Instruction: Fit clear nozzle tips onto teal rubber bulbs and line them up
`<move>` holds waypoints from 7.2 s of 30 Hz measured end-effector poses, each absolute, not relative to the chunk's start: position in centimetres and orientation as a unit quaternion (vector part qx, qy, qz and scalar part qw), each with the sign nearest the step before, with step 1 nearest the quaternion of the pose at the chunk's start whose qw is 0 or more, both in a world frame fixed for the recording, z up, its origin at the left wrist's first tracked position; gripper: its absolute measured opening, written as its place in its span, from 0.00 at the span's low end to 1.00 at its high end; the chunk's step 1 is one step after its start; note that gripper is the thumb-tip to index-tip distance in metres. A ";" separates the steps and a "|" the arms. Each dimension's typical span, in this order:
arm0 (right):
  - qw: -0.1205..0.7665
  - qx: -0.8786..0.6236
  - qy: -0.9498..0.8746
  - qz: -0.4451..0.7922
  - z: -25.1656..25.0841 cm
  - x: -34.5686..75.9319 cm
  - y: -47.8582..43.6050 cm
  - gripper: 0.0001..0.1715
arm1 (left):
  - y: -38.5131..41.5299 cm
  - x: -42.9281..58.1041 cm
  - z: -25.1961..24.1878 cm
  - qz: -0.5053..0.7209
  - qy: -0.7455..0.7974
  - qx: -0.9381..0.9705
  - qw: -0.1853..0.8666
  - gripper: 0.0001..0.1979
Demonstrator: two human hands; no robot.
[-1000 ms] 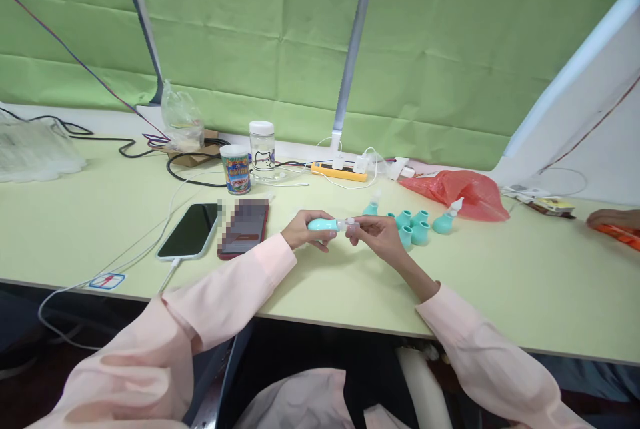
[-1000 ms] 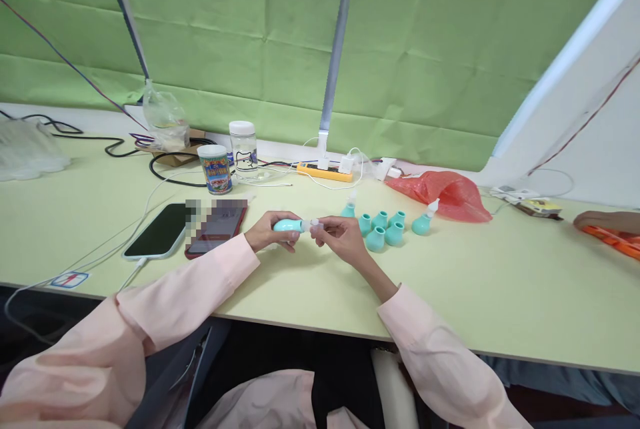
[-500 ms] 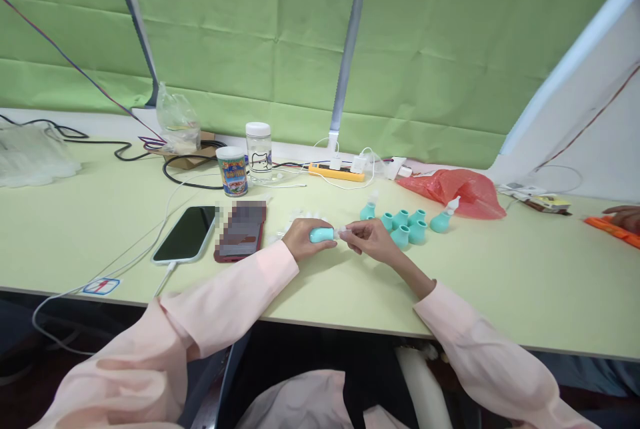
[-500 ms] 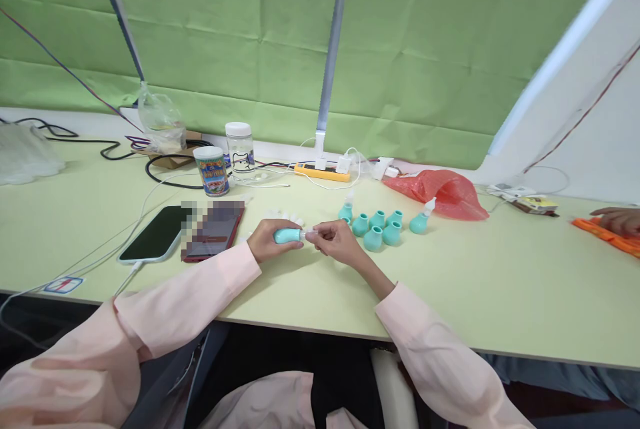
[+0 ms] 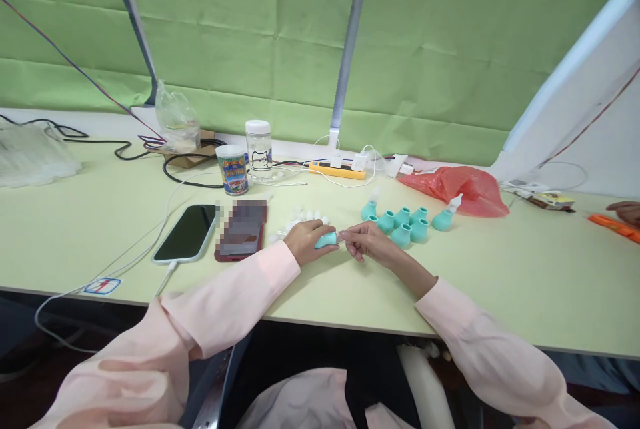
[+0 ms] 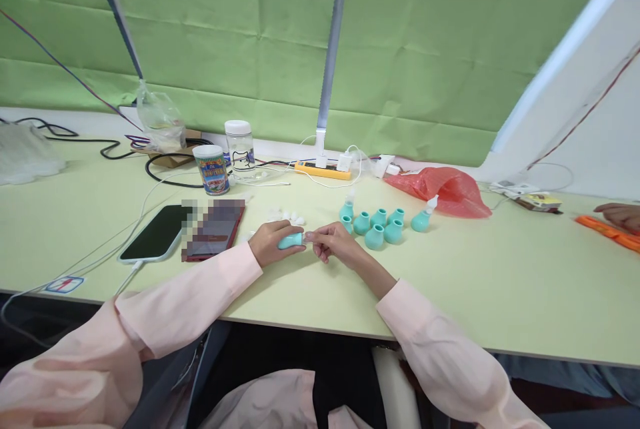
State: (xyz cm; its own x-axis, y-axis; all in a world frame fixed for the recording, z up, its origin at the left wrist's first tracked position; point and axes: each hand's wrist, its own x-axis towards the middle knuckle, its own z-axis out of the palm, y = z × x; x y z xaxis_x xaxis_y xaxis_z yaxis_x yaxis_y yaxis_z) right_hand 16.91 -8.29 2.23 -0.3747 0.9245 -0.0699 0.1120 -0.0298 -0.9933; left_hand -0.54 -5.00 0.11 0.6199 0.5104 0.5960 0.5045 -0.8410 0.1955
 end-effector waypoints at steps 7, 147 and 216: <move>0.424 -0.420 -0.594 0.539 1.8 15.5 -8.3 0.17 | -5.3 -0.9 1.6 0.387 0.307 0.869 0.029 0.13; 0.480 -0.563 -0.668 -0.084 1.6 18.9 -1.6 0.20 | -3.6 -2.6 2.6 0.123 0.486 0.864 -0.048 0.12; 0.487 -0.450 -0.584 0.469 1.6 14.9 -6.7 0.12 | -3.8 -1.4 2.5 0.392 0.331 0.611 0.603 0.24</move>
